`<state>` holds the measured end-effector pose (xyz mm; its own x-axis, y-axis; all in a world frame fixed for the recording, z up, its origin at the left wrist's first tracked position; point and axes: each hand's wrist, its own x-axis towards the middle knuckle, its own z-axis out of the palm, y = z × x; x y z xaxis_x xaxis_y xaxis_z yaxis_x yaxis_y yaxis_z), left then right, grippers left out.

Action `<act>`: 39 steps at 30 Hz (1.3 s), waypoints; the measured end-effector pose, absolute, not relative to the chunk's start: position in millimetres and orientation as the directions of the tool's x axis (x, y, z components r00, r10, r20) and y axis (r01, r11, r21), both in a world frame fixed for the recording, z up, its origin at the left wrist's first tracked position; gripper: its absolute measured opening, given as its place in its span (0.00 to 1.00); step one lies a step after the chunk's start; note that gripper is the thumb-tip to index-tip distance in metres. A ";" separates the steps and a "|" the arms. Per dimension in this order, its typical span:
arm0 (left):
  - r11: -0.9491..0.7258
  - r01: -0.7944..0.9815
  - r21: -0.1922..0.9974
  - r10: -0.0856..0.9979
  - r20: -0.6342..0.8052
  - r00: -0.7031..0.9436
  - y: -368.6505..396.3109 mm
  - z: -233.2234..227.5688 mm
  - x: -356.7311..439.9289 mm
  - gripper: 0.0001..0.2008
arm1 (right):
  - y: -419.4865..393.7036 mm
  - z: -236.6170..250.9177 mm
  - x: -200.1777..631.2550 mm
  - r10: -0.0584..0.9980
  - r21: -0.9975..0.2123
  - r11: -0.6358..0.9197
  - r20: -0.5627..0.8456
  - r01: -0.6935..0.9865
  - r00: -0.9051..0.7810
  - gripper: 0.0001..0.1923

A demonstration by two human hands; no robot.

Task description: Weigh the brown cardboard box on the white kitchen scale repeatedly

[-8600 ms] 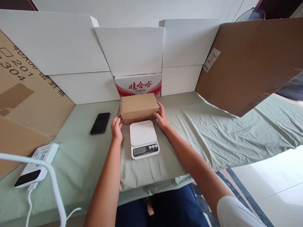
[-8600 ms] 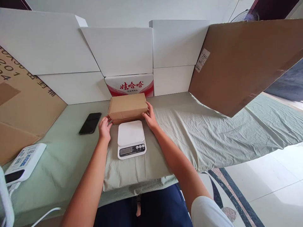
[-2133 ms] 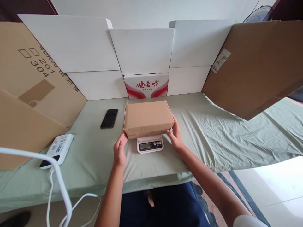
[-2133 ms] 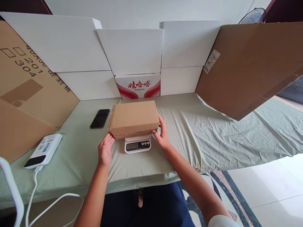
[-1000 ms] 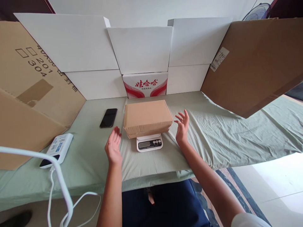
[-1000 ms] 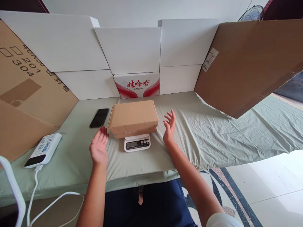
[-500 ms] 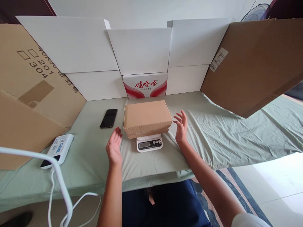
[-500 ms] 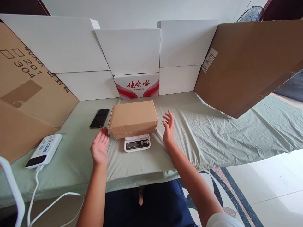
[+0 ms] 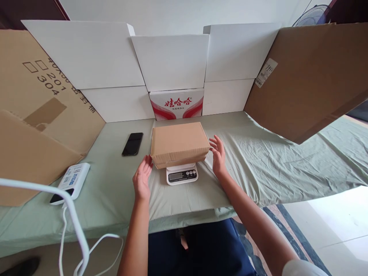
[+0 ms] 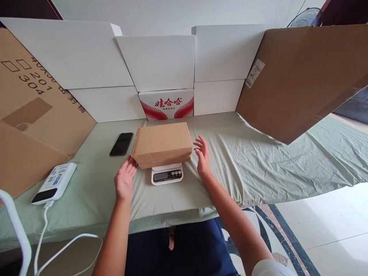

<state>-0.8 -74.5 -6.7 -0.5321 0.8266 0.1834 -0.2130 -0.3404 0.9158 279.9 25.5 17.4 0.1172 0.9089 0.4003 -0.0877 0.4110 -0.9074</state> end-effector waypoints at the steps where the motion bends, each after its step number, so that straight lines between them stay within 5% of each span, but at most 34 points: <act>1: -0.330 -0.211 0.920 0.829 0.176 -0.532 -74.0 -7.9 -0.5 0.33 | 23.9 18.6 279.3 0.911 -0.909 0.410 0.403 -0.076 0.090 0.28; 17: -0.251 -0.145 0.957 0.859 0.152 -0.489 -72.4 -17.0 3.5 0.34 | 16.4 12.1 270.9 0.872 -0.879 0.474 0.476 -0.048 -0.111 0.34; 26: -0.377 -0.163 0.912 0.844 0.266 -0.467 -13.6 30.1 -10.7 0.33 | 56.3 51.9 256.8 0.819 -0.824 0.556 0.565 -0.109 -0.096 0.35; 39: -0.198 -0.277 0.940 0.876 0.043 -0.480 64.2 -11.1 -21.8 0.29 | 127.9 6.2 227.5 0.884 -0.887 0.444 0.457 -0.129 -0.096 0.38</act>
<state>-21.8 64.2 -11.1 -0.4804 0.8760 0.0426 -0.2772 -0.1977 0.9403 227.5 127.9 6.2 -0.0960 0.8843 0.4569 -0.1292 0.4441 -0.8866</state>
